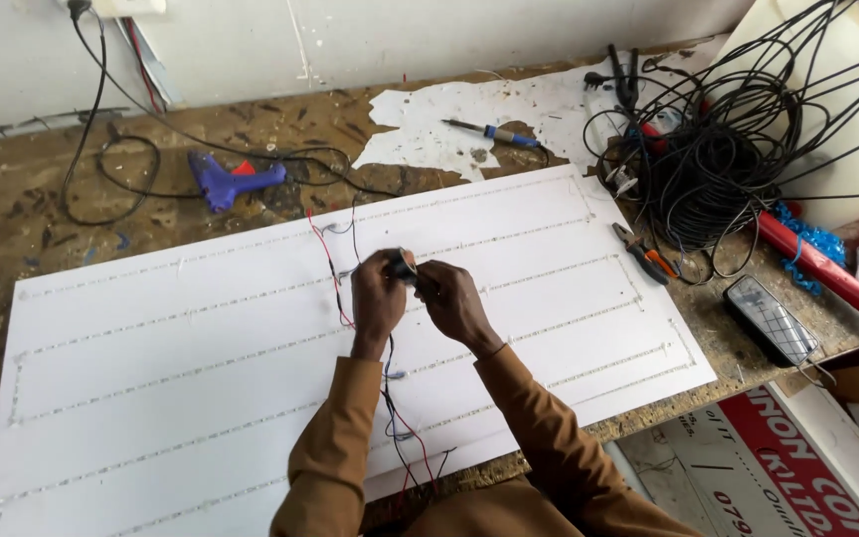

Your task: The person is securing wire connections on a board of LED strips by wrapping them with electrical tape.

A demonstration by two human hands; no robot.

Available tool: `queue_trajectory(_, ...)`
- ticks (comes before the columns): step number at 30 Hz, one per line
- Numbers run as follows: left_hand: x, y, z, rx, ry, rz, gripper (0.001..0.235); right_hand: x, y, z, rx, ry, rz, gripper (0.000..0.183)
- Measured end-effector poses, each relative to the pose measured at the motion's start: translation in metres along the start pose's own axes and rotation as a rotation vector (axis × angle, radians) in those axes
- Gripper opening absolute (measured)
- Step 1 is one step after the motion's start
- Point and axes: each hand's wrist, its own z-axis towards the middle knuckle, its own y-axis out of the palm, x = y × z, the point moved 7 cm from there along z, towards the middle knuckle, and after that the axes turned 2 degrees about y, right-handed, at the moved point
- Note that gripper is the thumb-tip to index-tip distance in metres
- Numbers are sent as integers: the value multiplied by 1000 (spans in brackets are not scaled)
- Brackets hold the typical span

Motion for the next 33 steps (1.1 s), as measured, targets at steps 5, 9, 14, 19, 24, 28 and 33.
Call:
queue_trajectory(5,-63,-78,64,458,0,193,18,-86,39,-64,-233,-233,508,45)
queue_trajectory(9,15,-79,55,-17,21,647,19,-62,-11,4,23,-111,462,20)
queue_trajectory(14,-117,-96,81,-275,-179,1074,20,-44,-41,28,50,197,469,29)
queue_trajectory(19,-103,-120,85,-489,-311,1094,19,10,-26,23,34,374,504,36)
queue_trajectory(24,-14,-94,83,-636,-92,716,39,34,1,31,-58,313,562,40)
queue_trajectory(28,25,-52,69,-682,7,386,33,26,14,42,-92,274,579,54)
queue_trajectory(33,41,-29,56,-611,-32,-60,15,4,22,46,-112,233,439,67)
